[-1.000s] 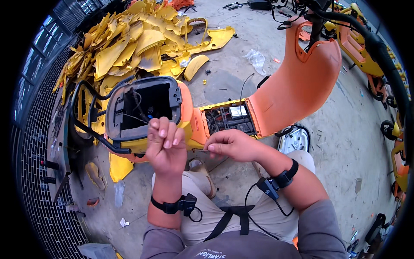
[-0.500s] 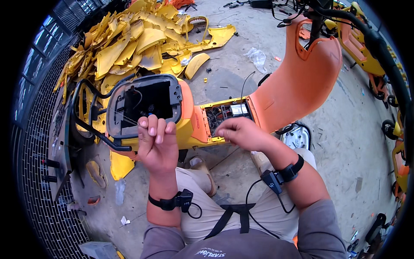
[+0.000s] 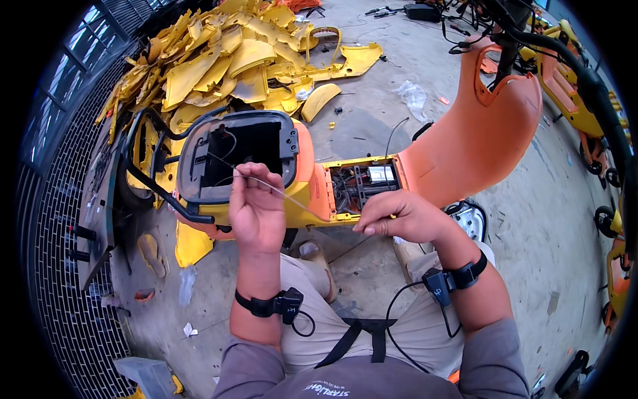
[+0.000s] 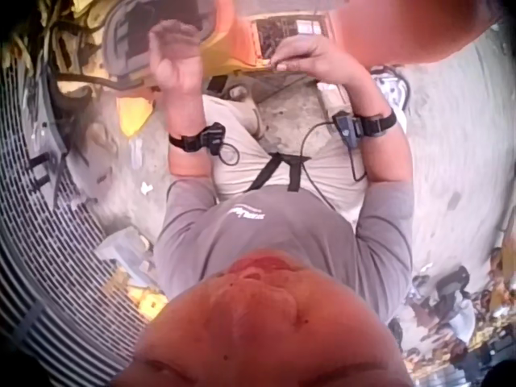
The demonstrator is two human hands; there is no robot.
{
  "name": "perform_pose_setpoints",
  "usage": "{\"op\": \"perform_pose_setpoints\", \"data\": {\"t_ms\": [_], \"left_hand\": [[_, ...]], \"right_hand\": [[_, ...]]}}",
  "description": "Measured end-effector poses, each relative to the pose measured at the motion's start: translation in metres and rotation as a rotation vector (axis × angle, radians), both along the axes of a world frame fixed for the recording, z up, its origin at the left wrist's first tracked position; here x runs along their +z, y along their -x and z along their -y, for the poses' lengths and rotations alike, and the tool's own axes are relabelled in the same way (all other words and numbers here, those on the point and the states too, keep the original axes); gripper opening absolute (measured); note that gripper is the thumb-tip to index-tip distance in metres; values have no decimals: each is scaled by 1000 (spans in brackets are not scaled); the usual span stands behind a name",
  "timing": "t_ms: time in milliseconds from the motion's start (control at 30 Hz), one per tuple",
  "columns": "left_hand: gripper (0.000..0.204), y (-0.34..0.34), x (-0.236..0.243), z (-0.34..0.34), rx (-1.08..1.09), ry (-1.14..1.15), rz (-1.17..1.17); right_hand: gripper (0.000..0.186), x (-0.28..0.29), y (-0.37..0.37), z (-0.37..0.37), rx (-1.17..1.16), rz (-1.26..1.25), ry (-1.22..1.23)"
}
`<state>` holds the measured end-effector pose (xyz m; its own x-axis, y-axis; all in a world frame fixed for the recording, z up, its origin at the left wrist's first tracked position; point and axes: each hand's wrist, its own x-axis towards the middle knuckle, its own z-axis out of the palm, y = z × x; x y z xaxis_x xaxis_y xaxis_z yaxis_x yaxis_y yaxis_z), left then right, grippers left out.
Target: The person connects wires by twisting wire ends together by hand while sitting in front of a scooter.
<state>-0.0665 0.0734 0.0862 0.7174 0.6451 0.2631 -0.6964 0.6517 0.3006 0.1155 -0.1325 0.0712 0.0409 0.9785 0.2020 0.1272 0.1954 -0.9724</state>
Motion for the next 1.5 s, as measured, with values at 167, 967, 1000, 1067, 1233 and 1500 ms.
{"op": "perform_pose_setpoints", "data": {"t_ms": [167,967,1000,1067,1233,1500], "left_hand": [[15,-3,4,9,-16,-21,-71],[19,-8,-7,-4,263,-13,-272],[22,-8,-7,-4,161,-7,-201],[24,-8,-7,-1,59,0,-132],[30,-13,-5,8,18,-55,-289],[34,-15,-13,3,97,-136,-384]], "right_hand": [[16,1,5,1,-2,318,92],[15,13,-4,22,-63,-207,97],[15,10,-3,21,-8,-52,97],[17,13,3,19,-6,160,176],[18,5,3,16,-250,482,314],[18,-7,-1,11,-834,300,167]]}}
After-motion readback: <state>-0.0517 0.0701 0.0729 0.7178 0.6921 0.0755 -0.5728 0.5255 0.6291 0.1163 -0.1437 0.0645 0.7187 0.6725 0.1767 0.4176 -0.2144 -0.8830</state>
